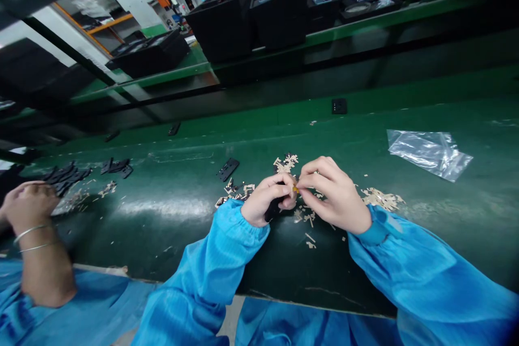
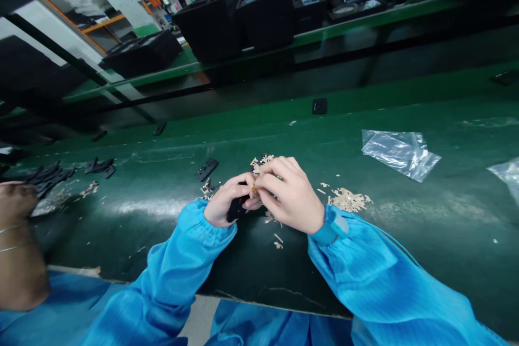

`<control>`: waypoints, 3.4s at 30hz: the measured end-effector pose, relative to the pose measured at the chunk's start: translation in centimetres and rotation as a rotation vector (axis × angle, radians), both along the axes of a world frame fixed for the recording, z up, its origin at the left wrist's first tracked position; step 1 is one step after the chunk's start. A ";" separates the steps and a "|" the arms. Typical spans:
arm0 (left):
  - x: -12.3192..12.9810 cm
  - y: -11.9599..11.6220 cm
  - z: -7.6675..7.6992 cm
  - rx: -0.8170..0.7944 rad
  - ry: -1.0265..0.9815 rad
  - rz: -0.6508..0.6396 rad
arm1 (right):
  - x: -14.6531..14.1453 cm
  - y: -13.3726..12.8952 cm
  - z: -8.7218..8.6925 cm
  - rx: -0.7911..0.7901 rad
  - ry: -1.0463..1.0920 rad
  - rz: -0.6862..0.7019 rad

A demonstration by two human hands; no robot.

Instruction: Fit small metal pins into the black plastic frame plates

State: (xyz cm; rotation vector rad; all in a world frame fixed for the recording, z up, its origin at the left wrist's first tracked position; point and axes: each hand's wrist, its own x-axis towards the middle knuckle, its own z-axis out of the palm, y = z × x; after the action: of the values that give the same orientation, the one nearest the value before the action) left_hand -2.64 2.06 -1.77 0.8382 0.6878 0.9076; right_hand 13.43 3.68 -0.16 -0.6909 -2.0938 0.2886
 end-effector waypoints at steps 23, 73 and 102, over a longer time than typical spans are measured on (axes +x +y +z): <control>-0.2 -1.8 2.3 0.681 0.805 0.631 | -0.3 -1.7 0.5 -0.309 0.045 -0.188; -0.2 -2.1 3.0 0.853 0.929 0.594 | 0.1 -1.9 1.6 -0.462 -0.058 -0.089; -0.4 -2.0 3.0 0.891 0.931 0.570 | 0.1 -2.3 1.8 -0.274 -0.273 -0.168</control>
State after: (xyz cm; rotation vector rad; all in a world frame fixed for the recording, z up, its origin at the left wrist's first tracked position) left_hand -3.08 0.11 1.19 1.9820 1.4047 1.3625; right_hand 13.52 1.35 1.65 -1.1168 -2.2571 0.4103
